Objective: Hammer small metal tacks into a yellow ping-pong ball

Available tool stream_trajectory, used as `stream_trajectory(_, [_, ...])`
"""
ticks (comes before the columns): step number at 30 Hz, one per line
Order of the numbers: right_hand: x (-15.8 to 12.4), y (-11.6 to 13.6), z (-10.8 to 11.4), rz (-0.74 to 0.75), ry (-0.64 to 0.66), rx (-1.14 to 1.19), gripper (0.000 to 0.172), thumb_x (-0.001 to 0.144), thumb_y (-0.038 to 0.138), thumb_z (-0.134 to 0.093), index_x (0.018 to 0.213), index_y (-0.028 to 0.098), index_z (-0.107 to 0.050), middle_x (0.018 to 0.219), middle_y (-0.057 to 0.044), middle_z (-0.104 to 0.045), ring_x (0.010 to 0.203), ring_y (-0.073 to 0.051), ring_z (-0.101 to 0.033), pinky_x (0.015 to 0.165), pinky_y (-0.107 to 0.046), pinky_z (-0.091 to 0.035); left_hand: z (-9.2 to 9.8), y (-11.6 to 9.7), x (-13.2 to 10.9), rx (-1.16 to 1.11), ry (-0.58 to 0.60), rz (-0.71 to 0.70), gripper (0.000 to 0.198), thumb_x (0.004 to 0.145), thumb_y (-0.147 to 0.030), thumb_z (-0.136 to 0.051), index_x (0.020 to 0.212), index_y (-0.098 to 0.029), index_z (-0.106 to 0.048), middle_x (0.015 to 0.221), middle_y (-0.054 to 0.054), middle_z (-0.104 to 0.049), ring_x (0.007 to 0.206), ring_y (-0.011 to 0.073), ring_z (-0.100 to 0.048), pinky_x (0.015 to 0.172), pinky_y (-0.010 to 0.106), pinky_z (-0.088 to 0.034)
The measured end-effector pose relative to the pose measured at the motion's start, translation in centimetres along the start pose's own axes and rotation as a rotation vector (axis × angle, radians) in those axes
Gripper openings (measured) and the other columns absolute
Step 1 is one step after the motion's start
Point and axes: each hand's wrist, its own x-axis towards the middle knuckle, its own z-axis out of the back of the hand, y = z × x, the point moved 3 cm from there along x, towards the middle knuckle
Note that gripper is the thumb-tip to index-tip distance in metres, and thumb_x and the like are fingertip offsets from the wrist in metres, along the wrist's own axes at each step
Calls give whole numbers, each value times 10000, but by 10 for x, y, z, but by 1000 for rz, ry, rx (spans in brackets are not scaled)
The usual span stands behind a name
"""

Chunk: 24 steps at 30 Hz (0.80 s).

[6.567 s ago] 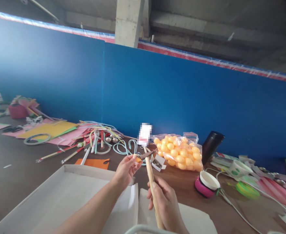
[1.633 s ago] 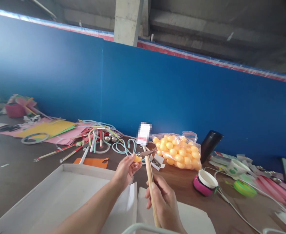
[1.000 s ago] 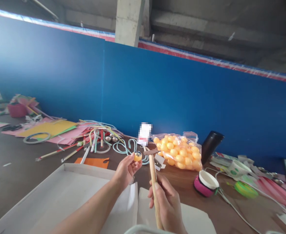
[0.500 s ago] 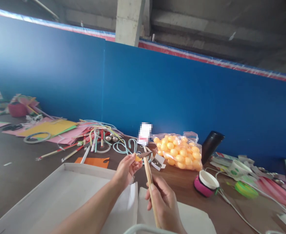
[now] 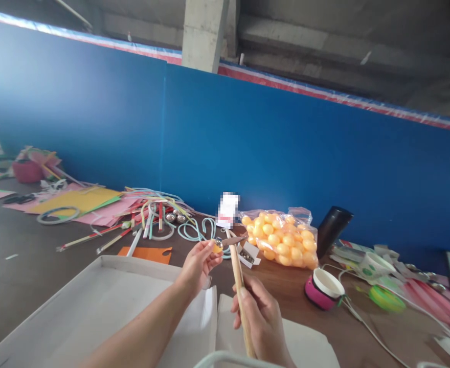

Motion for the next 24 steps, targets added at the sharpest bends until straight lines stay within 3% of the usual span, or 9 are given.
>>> stream_trajectory(12, [0,-8,14,-36,-70,158,277,854,373,-488,1004,162,-586,631,-4,-567,454,-110,-512,429,-225,-402,0,-4,-3,-279,10,158,89,786,-192,-577,835,-118,-576,754,60,-624,662,112,-611,618,221,-529])
stream_trajectory(17, [0,-5,6,-31,23,100,312,856,392,-473,1022,152,-581,627,-5,-568,433,-109,-515,430,-230,-395,-1,-4,-4,-275,4,197,108,795,-221,-569,823,-118,-577,724,49,-627,635,117,-620,562,210,-526])
stream_trajectory(24, [1,0,2,-16,-16,98,344,815,424,-515,984,139,-609,611,-9,-576,405,-103,-506,396,-219,-400,-4,-4,-3,-270,29,178,151,810,-236,-556,812,-89,-589,713,71,-640,615,102,-613,608,203,-537])
